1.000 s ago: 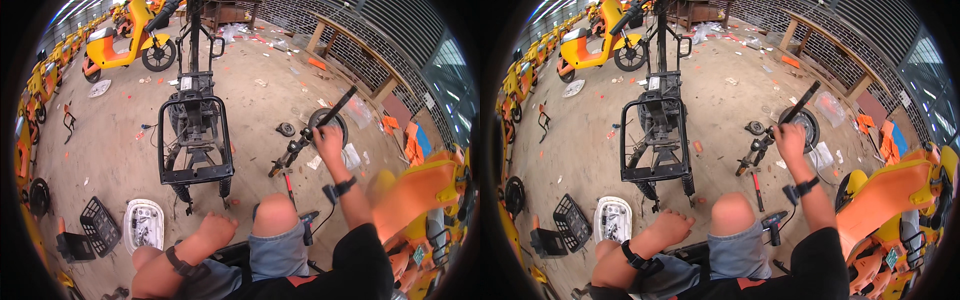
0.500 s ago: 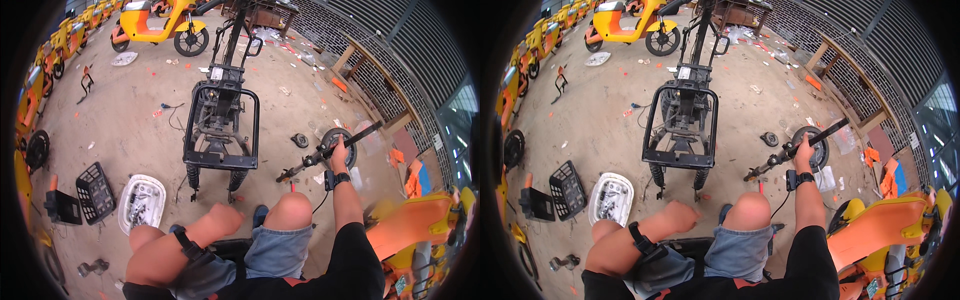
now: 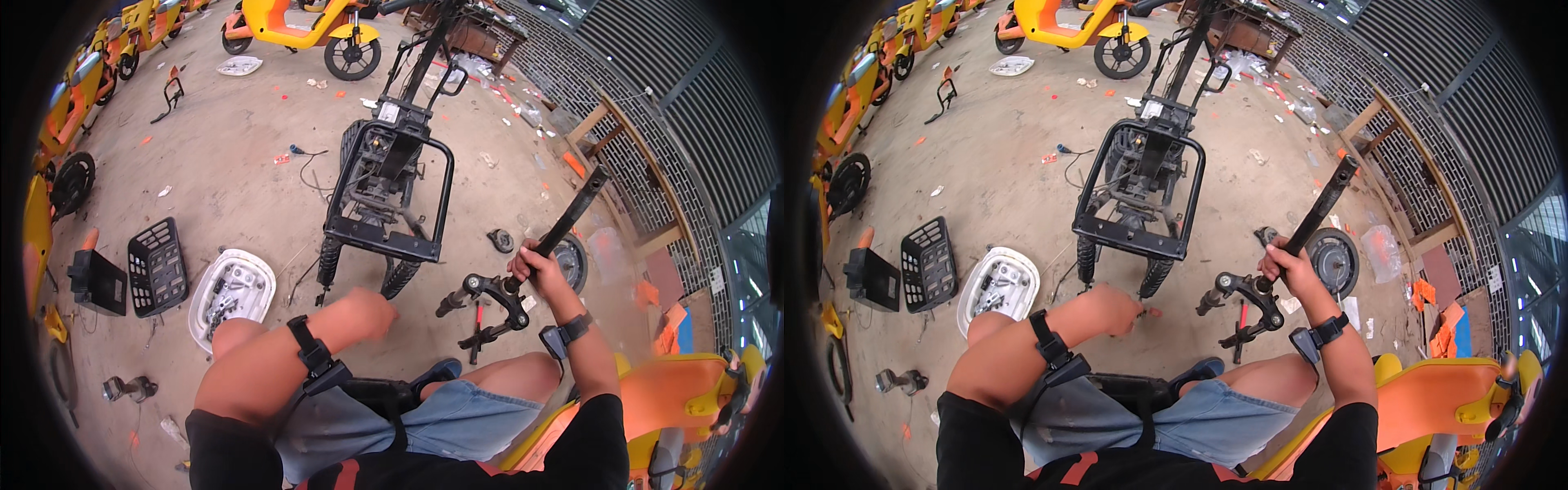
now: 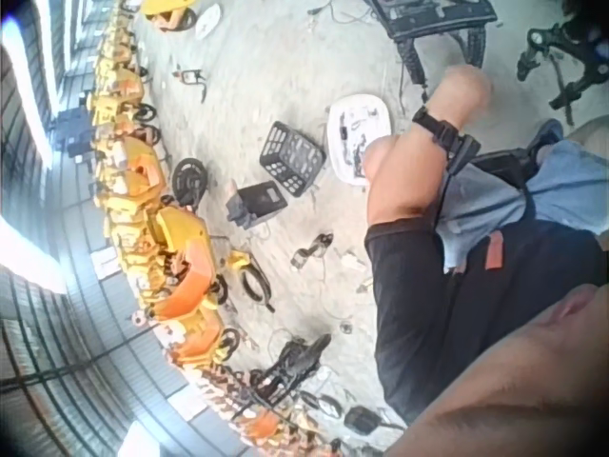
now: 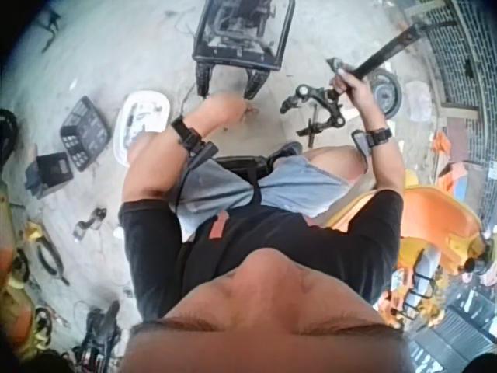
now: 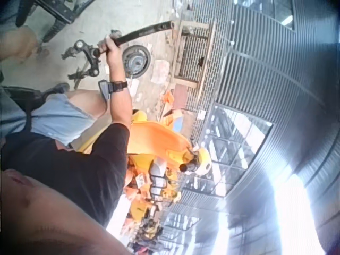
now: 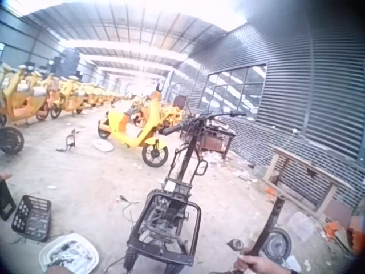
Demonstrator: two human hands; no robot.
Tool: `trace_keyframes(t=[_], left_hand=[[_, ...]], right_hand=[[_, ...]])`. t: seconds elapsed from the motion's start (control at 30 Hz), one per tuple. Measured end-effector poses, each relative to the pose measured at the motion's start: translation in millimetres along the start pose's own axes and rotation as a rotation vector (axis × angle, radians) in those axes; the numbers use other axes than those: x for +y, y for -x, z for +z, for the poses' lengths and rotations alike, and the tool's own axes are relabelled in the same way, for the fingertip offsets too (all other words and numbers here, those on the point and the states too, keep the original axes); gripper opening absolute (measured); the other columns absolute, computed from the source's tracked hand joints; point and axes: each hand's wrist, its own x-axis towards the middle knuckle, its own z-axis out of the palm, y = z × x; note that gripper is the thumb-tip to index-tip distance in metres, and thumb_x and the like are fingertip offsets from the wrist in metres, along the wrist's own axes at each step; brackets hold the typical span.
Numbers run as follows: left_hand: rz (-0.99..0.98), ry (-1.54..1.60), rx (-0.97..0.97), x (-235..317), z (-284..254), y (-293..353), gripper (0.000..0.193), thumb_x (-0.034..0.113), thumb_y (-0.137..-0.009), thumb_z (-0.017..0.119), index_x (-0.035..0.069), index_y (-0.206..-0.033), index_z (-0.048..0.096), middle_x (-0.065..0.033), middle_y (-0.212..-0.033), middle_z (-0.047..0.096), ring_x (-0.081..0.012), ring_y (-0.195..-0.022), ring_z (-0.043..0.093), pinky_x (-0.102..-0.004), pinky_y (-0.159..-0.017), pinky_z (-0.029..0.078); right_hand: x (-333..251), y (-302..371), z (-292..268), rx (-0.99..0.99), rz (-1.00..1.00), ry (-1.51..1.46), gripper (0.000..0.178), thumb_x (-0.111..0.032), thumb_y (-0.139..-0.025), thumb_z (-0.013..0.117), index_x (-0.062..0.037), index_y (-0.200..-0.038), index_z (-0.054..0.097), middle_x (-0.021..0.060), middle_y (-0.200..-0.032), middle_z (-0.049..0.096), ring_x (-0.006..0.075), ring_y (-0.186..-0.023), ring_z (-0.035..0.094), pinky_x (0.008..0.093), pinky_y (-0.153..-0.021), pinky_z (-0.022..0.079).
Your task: The person assembles parts of a yellow electric scooter frame while sitting on the floor. They use a socket wrench to tighten bolts on the frame and handle a suspension component, preparing to attach it to the frame.
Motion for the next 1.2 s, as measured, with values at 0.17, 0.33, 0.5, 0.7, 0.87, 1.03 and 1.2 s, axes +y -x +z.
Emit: trace_keyframes(t=[0.17, 0.33, 0.5, 0.7, 0.87, 1.03, 1.2], left_hand=[[-0.074, 0.051, 0.049, -6.8, -0.3, 7.6, 0.041, 0.035, -0.091, 0.063, 0.010, -0.124, 0.064, -0.0134, -0.109, 0.073, -0.0354, -0.102, 0.070, -0.0504, -0.084, 0.055], [-0.287, -0.015, 0.040, -29.2, -24.8, 9.4, 0.040, 0.036, -0.094, 0.060, 0.007, -0.121, 0.066, -0.0170, -0.108, 0.073, -0.0374, -0.103, 0.069, -0.0496, -0.085, 0.055], [-0.331, 0.038, 0.018, -34.9, -26.9, 30.9, 0.038, 0.036, -0.094, 0.061, 0.006, -0.115, 0.067, -0.0172, -0.105, 0.073, -0.0378, -0.101, 0.070, -0.0495, -0.083, 0.056], [-0.286, 0.093, -0.013, -33.7, -23.4, 47.3, 0.038, 0.034, -0.090, 0.066, 0.006, -0.116, 0.065, -0.0166, -0.103, 0.073, -0.0384, -0.098, 0.070, -0.0502, -0.082, 0.056], [-0.268, 0.096, 0.015, -32.1, -20.1, 40.5, 0.038, 0.029, -0.086, 0.069, 0.007, -0.117, 0.064, -0.0166, -0.102, 0.073, -0.0382, -0.098, 0.070, -0.0500, -0.082, 0.056], [-0.258, 0.074, -0.002, -25.0, -26.0, 31.2, 0.038, 0.025, -0.085, 0.068, 0.008, -0.119, 0.063, -0.0156, -0.103, 0.073, -0.0373, -0.100, 0.070, -0.0488, -0.082, 0.056], [-0.266, 0.102, -0.014, -23.2, -26.1, 34.9, 0.040, 0.026, -0.085, 0.068, 0.009, -0.121, 0.062, -0.0149, -0.104, 0.073, -0.0359, -0.101, 0.070, -0.0481, -0.083, 0.056]], right_hand=[[-1.8, 31.7, 66.9, -0.177, 0.026, -0.062, 0.027, -0.019, -0.096, 0.064, -0.0070, -0.078, 0.049, 0.0002, -0.062, 0.049, 0.0136, -0.059, 0.051, 0.0349, -0.082, 0.049], [16.5, 30.3, 109.8, -0.242, 0.081, -0.037, 0.029, -0.020, -0.095, 0.067, -0.0062, -0.076, 0.050, 0.0010, -0.061, 0.051, 0.0134, -0.060, 0.053, 0.0333, -0.077, 0.050], [10.8, 20.9, 139.0, -0.399, 0.088, 0.028, 0.037, -0.018, -0.095, 0.073, -0.0085, -0.074, 0.044, -0.0035, -0.064, 0.050, 0.0059, -0.057, 0.047, 0.0247, -0.052, 0.036], [1.6, 12.7, 148.7, -0.527, 0.157, -0.006, 0.033, -0.012, -0.089, 0.074, -0.0070, -0.074, 0.045, 0.0027, -0.070, 0.057, 0.0098, -0.065, 0.056, 0.0271, -0.066, 0.049], [5.5, 6.4, 164.5, -0.605, 0.141, -0.065, 0.032, -0.017, -0.090, 0.075, -0.0061, -0.075, 0.048, 0.0032, -0.070, 0.059, 0.0111, -0.070, 0.060, 0.0281, -0.068, 0.049], [15.5, -2.9, 184.7, -0.717, 0.132, -0.092, 0.034, -0.018, -0.093, 0.073, -0.0074, -0.074, 0.046, -0.0005, -0.067, 0.054, 0.0091, -0.067, 0.055, 0.0270, -0.066, 0.046], [35.7, -16.6, 199.1, -0.875, 0.060, -0.151, 0.034, -0.017, -0.095, 0.073, -0.0090, -0.077, 0.045, -0.0033, -0.068, 0.051, 0.0054, -0.059, 0.049, 0.0234, -0.055, 0.038]])
